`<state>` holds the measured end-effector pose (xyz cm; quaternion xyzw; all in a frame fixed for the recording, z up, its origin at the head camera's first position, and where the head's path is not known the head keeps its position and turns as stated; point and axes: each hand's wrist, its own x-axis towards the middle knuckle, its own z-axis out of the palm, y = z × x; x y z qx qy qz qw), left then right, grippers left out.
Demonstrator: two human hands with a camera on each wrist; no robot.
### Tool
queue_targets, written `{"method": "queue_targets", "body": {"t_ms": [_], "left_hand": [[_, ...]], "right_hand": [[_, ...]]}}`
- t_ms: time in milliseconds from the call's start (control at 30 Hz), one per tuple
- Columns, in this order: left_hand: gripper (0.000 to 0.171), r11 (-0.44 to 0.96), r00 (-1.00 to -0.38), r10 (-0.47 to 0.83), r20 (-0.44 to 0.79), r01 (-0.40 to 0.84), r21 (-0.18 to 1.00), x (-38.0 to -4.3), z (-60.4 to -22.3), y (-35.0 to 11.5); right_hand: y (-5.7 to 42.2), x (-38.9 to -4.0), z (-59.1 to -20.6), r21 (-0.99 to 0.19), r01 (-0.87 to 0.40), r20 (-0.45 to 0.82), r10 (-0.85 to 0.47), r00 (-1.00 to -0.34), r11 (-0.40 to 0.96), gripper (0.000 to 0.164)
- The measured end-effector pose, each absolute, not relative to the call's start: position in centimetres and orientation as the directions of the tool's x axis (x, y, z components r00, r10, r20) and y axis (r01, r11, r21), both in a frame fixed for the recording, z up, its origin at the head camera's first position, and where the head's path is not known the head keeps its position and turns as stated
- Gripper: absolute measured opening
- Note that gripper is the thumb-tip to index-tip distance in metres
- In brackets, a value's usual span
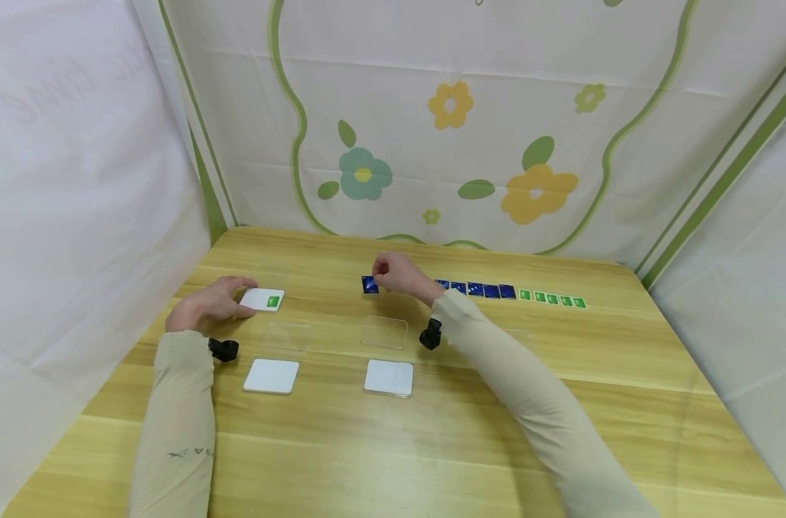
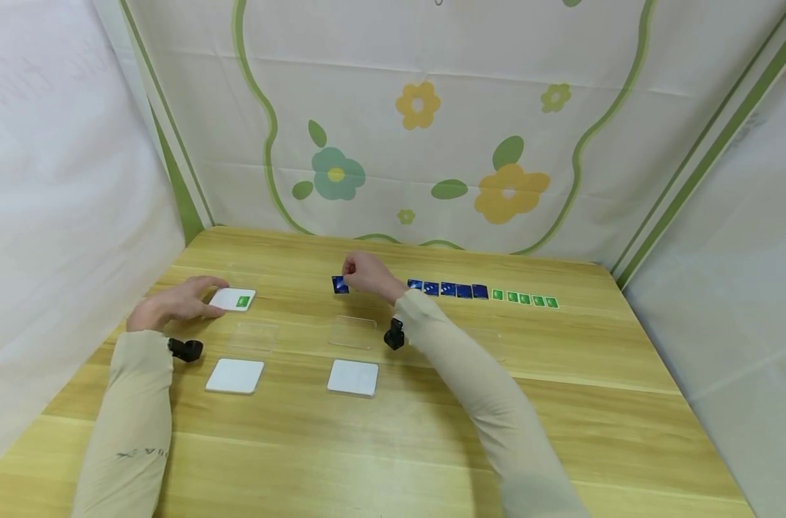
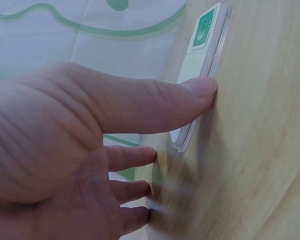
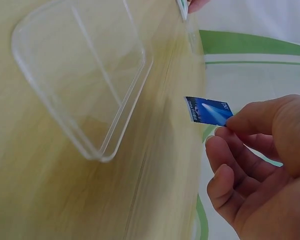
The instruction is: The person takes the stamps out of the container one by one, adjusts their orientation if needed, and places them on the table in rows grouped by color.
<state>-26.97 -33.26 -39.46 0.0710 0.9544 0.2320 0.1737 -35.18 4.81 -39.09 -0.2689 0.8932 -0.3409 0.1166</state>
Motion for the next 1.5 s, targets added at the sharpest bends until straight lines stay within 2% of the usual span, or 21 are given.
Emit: {"method": "queue_targets", "body": {"t_ms": [500,1000,1500], "left_hand": [[0.066,0.868,-0.932,0.208,-0.298,0.035,0.496,-26.8,-39.3,-33.2],[0.064,0.88,-0.932,0.234,-0.276,0.082,0.469,-27.2,-39.5,-33.0],[0.065,0.871,-0.931,0.248,-0.266,0.095,0.481,-26.4,-39.8,-33.4]], "right_hand": [[7.4,-36.0,-40.1,-0.66,-0.348,-0.053,-0.504,-0.862,0.666,0.008],[10.1,-36.5,-40.2,-0.664,-0.298,-0.082,-0.462,-0.883,0.686,0.007],[12.4,-36.4,-39.7,-0.624,-0.32,-0.09,-0.472,-0.877,0.713,0.011]]}}
